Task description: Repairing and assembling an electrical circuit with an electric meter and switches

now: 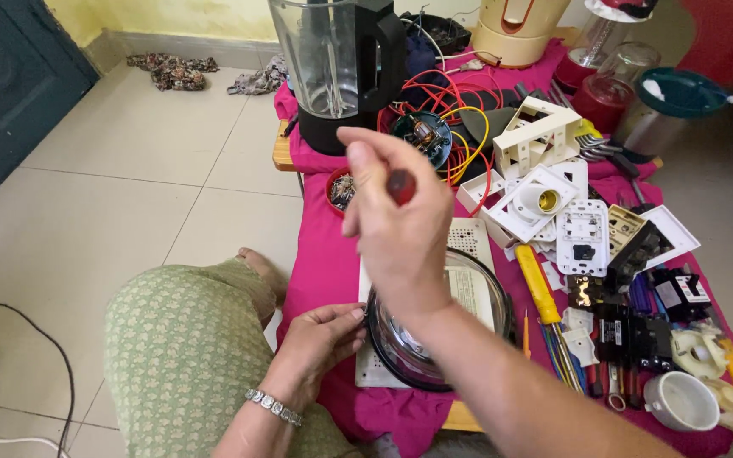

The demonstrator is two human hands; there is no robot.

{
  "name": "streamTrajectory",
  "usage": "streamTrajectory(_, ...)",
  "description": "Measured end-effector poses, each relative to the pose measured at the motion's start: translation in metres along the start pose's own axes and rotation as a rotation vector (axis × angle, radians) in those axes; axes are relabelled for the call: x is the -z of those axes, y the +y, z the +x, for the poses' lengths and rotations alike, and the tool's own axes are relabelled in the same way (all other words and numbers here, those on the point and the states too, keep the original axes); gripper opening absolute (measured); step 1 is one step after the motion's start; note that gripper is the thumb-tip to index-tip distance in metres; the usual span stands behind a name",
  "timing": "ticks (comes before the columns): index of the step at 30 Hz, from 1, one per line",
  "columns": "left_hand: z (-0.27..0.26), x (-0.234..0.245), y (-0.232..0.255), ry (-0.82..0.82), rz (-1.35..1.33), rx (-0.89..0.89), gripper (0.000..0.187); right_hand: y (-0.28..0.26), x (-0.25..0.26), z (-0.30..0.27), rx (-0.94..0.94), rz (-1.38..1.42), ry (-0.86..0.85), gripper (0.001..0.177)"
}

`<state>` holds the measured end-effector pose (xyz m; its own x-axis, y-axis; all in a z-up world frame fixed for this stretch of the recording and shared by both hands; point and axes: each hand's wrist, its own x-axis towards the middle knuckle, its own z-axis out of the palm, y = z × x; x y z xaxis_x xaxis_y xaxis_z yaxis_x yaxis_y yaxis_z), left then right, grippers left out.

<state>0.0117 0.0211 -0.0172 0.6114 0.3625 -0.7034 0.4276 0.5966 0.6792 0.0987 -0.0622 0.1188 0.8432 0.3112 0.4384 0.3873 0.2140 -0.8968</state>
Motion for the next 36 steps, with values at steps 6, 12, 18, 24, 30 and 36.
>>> streamTrajectory(6,-0.005,-0.003,-0.001,0.027,0.107,-0.044,0.028,0.01,0.009,0.012,-0.05,0.154,-0.059,0.018)
streamTrajectory(12,-0.008,-0.001,-0.016,0.216,0.792,-0.746,0.022,-0.003,0.106,0.048,-0.03,0.403,0.228,0.032)
streamTrajectory(18,-0.023,-0.012,-0.01,0.277,0.878,-0.773,0.022,-0.004,0.219,0.027,-0.014,0.274,0.28,0.009)
streamTrajectory(24,-0.034,-0.023,-0.005,0.331,1.002,-0.739,0.017,0.022,0.221,-0.001,0.002,0.003,0.314,0.009)
streamTrajectory(30,-0.03,-0.024,-0.003,0.316,0.988,-0.632,0.015,0.029,0.201,-0.002,0.111,-0.024,0.191,0.011)
streamTrajectory(36,-0.028,-0.021,-0.004,0.294,0.935,-0.636,0.015,0.026,0.193,-0.002,0.088,-0.056,0.15,0.013)
